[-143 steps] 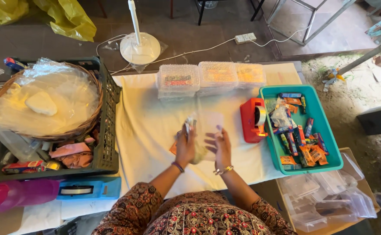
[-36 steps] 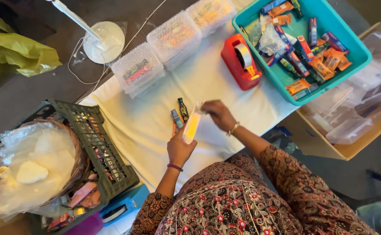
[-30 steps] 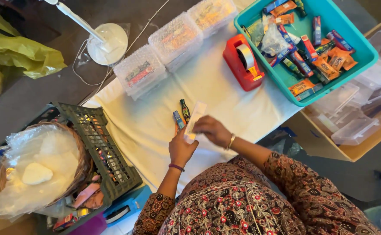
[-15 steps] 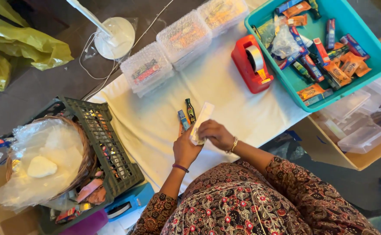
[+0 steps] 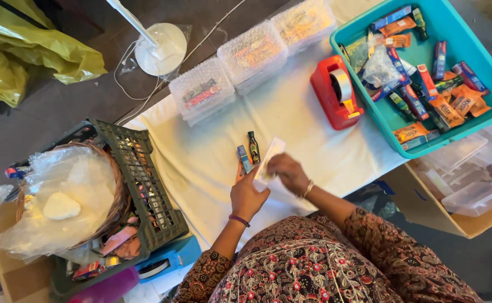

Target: The person wipes a clear plastic container with a cloth, then places several small snack packets into it. The person closes the container and sets it aside.

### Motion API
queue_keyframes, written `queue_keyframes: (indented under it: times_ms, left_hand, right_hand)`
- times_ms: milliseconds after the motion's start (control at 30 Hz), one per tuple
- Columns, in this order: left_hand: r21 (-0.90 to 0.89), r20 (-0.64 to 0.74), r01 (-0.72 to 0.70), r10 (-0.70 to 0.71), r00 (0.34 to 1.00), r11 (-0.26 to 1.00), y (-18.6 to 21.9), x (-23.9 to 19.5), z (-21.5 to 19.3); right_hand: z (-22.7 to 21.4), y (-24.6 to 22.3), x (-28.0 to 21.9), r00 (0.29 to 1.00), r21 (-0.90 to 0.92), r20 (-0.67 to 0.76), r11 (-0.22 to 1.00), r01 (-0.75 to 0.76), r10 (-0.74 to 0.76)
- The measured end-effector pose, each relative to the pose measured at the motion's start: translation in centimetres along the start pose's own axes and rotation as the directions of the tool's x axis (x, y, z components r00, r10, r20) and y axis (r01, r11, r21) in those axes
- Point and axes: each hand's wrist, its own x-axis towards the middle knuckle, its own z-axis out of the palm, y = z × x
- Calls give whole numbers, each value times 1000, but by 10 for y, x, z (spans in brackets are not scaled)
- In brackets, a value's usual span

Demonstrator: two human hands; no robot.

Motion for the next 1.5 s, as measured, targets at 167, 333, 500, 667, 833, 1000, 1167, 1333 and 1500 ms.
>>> queue_keyframes:
  times_ms: [167,333,500,667,833,1000,1167,1333,1500]
  left_hand:
    - [7,14,16,-16,1000,1000,-3,0,6]
    - [32,-26,-42,43,999,999,-2,7,-3]
    - [26,33,-33,32,999,999,-12,2,3]
    - [40,-49,-156,158,986,987,-22,-6,23]
    - [341,-144,-296,360,922,892,-29,9,66]
    - [521,161,-355,319,934,777,28,19,27]
    - [166,158,-142,116,981,976,-7,33,70]
    - [130,-39,-184,191,981,974,-62,-21,92]
    - [368,125,-148,109,986,918,-148,-112,84]
  right_hand:
    - [-22,41,15,964,-76,-144,969,-236,224]
    - [7,-4,1,985,4,-139,995,-100,100]
    - [-2,-6,-1,995,-62,-94,998,19,-25]
    - [-42,74,-22,891,-90,-258,910,-406,372]
    - [-94,112,-56,500,392,-364,616,-683,786]
    - [-111,108,-50,510,435,-470,691,-576,721]
    - [-81,64,-30,885,-343,-261,820,-458,385]
    - [-45,14,-31,942,-666,167,738,-110,291]
    - [-59,22,-33,902,-665,307,746,-24,302]
